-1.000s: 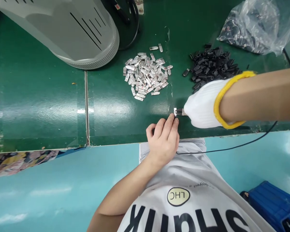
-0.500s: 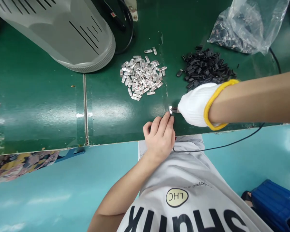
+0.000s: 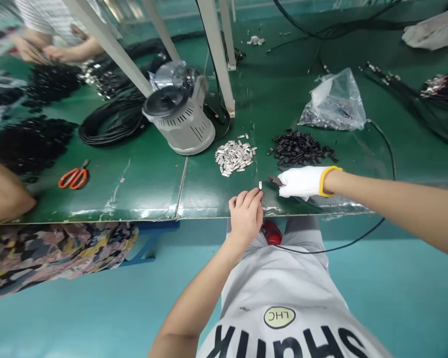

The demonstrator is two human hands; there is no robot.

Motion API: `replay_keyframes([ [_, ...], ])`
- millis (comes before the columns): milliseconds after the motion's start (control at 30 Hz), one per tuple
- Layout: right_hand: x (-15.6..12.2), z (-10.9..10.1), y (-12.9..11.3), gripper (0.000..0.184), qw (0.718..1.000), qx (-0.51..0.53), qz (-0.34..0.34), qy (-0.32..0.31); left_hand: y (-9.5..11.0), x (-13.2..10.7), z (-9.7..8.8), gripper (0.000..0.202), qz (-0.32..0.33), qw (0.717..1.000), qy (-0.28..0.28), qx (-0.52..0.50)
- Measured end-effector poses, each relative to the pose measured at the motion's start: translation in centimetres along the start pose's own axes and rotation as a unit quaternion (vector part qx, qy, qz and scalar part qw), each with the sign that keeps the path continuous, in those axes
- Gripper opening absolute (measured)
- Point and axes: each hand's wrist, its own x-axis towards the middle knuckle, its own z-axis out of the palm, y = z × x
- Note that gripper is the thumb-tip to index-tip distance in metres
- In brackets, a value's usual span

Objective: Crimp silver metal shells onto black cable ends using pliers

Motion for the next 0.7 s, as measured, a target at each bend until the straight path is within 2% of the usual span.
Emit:
replay_keyframes([
  [67, -1.2, 0.1, 1.0, 0.034, 0.999, 0.029, -0.016, -0.004, 0.0, -0.1, -0.1, 0.029, -0.003, 1.0, -0.004, -0.005],
  [100, -1.7, 0.2, 1.5, 0.033, 0.998, 0.051, -0.033, 0.018, 0.1, -0.1, -0.2, 0.028, -0.006, 1.0, -0.006, -0.009],
  [167, -2.5, 0.8, 2.6, 0.033, 0.987, 0.101, -0.069, 0.1, 0.3, 0.0, -0.3, 0.026, -0.016, 1.0, -0.014, -0.016],
  [267, -2.8, 2.4, 3.7, 0.032, 0.95, 0.191, -0.104, 0.225, 0.7, 0.4, -0.6, 0.028, -0.039, 0.999, -0.031, -0.019],
  [333, -2.3, 4.0, 4.1, 0.031, 0.918, 0.253, -0.119, 0.281, 1.0, 0.8, -0.8, 0.025, -0.052, 0.997, -0.044, -0.024],
  [433, -1.0, 6.8, 4.1, 0.046, 0.865, 0.324, -0.122, 0.364, 1.0, 1.2, -0.9, 0.022, -0.071, 0.995, -0.055, -0.051],
  [533, -0.2, 9.2, 3.7, 0.057, 0.817, 0.354, -0.108, 0.442, 0.7, 1.3, -0.9, 0.028, -0.105, 0.991, -0.043, -0.07],
  [600, -0.3, 10.2, 3.3, 0.053, 0.802, 0.351, -0.106, 0.471, 0.5, 1.4, -1.0, 0.029, -0.14, 0.988, -0.032, -0.063],
  [700, -0.9, 11.0, 2.9, 0.039, 0.8, 0.325, -0.112, 0.492, 0.4, 1.9, -1.3, 0.018, -0.191, 0.978, -0.032, -0.073],
])
